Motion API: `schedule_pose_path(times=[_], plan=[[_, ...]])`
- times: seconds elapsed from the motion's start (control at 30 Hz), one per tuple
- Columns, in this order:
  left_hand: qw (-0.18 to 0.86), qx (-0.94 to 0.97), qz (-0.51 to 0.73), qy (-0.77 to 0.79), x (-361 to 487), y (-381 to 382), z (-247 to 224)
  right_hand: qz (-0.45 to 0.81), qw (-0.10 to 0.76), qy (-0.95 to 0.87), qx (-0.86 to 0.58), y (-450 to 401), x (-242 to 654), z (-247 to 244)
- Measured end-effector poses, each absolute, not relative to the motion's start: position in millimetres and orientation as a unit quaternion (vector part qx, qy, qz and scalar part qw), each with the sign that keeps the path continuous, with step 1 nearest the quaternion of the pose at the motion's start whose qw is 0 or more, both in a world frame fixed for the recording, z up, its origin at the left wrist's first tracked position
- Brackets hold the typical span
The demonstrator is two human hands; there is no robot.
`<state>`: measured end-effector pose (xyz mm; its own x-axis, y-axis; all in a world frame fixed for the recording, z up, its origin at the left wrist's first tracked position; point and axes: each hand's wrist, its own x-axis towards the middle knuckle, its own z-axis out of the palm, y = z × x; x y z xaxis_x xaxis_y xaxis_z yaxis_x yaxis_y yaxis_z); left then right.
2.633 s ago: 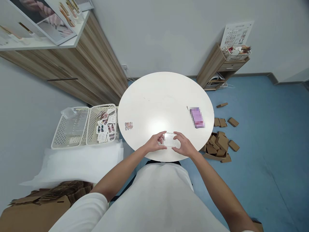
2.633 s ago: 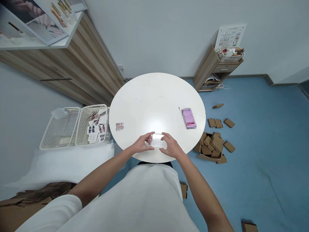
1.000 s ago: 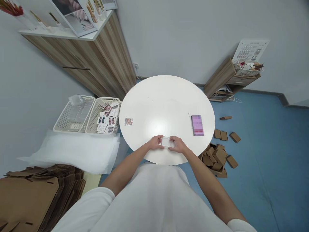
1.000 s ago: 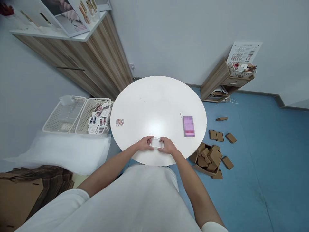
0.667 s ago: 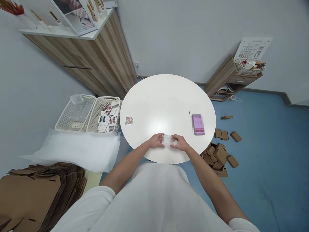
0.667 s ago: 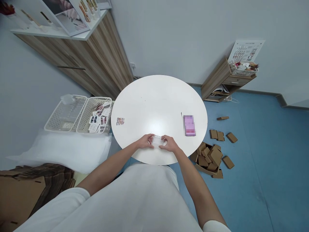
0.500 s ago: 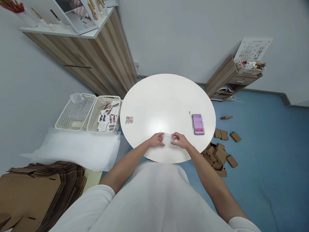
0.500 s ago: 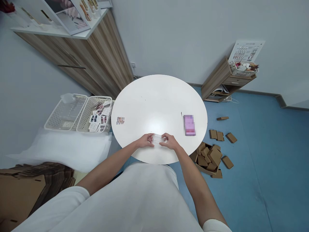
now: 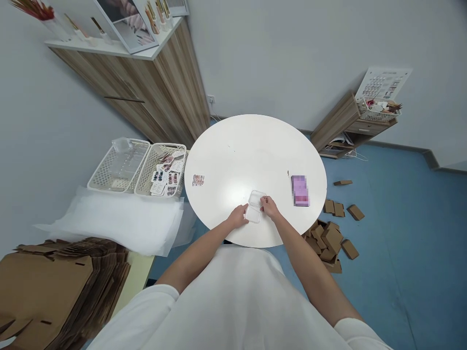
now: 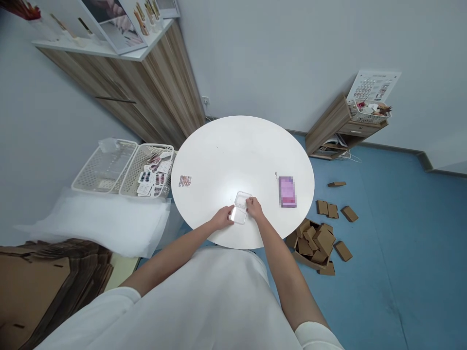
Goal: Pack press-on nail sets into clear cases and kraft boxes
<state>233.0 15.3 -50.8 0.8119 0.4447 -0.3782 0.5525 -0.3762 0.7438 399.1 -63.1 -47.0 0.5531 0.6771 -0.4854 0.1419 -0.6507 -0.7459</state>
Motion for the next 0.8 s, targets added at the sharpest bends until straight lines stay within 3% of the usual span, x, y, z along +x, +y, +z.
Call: schedule_pose_path(times=[0.17, 0.3, 0.47, 0.8], plan=[[0.420, 0.840, -0.074, 0.335, 238.2, 13.0, -44.6, 0.359, 0.347, -0.287, -0.818, -68.6, 396.9, -50.9], [0.445, 0.814, -0.074, 0.365, 235.5, 9.1, -42.1, 0.321, 0.372, -0.281, -0.824, -89.3, 387.6, -54.3], [0.510, 0.748, -0.042, 0.423, 230.2, 1.3, -44.2, 0.432, 0.371, -0.236, -0.788, -109.5, 368.7, -56.0], [0.570, 0.658, 0.046, 0.491, 247.3, -7.6, -55.6, 0.438, 0.377, -0.255, -0.775, -95.4, 380.8, -38.7]])
